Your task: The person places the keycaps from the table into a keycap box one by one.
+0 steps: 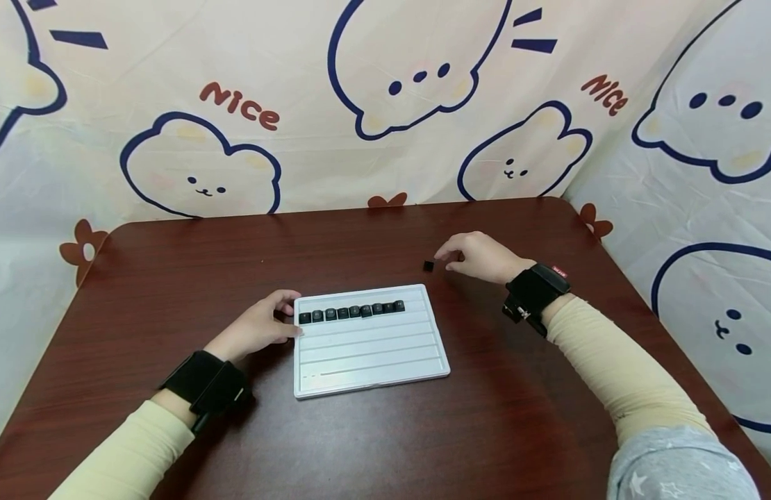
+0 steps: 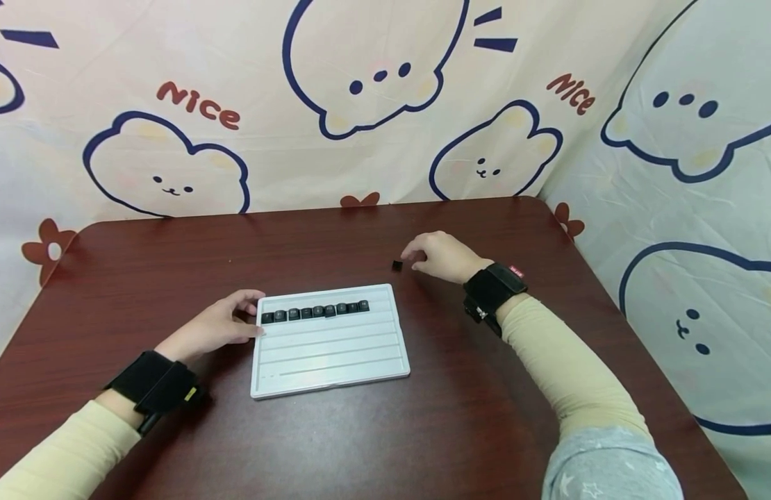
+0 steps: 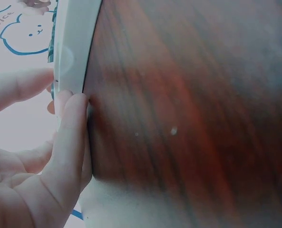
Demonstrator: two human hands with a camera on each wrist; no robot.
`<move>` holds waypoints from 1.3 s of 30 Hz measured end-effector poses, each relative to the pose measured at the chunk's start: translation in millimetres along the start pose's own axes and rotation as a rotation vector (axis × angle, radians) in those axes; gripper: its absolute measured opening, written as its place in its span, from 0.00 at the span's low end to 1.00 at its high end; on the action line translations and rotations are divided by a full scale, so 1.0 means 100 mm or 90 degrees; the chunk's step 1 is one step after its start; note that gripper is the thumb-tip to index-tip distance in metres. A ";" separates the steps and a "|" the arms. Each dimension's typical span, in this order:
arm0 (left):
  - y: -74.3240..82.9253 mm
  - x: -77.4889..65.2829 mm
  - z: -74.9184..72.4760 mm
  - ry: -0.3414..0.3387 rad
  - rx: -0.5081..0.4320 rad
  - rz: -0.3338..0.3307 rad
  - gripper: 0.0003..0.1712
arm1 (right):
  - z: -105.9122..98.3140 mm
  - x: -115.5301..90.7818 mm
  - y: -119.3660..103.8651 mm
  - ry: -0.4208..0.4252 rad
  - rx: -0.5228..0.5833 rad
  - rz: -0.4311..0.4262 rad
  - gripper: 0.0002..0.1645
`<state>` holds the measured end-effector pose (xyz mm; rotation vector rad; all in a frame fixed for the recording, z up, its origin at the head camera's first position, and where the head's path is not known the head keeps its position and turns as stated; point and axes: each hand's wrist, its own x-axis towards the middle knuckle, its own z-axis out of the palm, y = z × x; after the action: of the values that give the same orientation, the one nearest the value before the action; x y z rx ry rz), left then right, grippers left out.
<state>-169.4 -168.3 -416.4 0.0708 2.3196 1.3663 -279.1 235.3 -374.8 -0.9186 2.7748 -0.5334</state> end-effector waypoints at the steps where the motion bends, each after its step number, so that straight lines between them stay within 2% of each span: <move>1: 0.00 0.00 0.00 0.000 0.001 -0.001 0.36 | -0.01 0.01 0.01 0.000 -0.001 0.009 0.16; 9: -0.02 -0.01 0.00 0.003 0.002 -0.011 0.36 | 0.01 0.11 0.18 -0.007 -0.016 0.051 0.15; 15: -0.03 -0.02 0.00 0.003 0.002 -0.011 0.36 | 0.04 0.12 0.23 -0.038 -0.033 0.091 0.16; 22: -0.03 -0.02 -0.01 0.003 0.003 -0.010 0.36 | 0.05 0.14 0.28 -0.044 -0.024 0.137 0.17; 39: -0.04 0.04 -0.01 -0.003 0.003 -0.002 0.37 | 0.03 0.17 0.35 -0.062 0.004 0.139 0.14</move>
<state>-172.4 -170.2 -420.2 0.0711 2.3183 1.3566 -310.7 250.3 -391.6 -0.6118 2.7380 -0.4484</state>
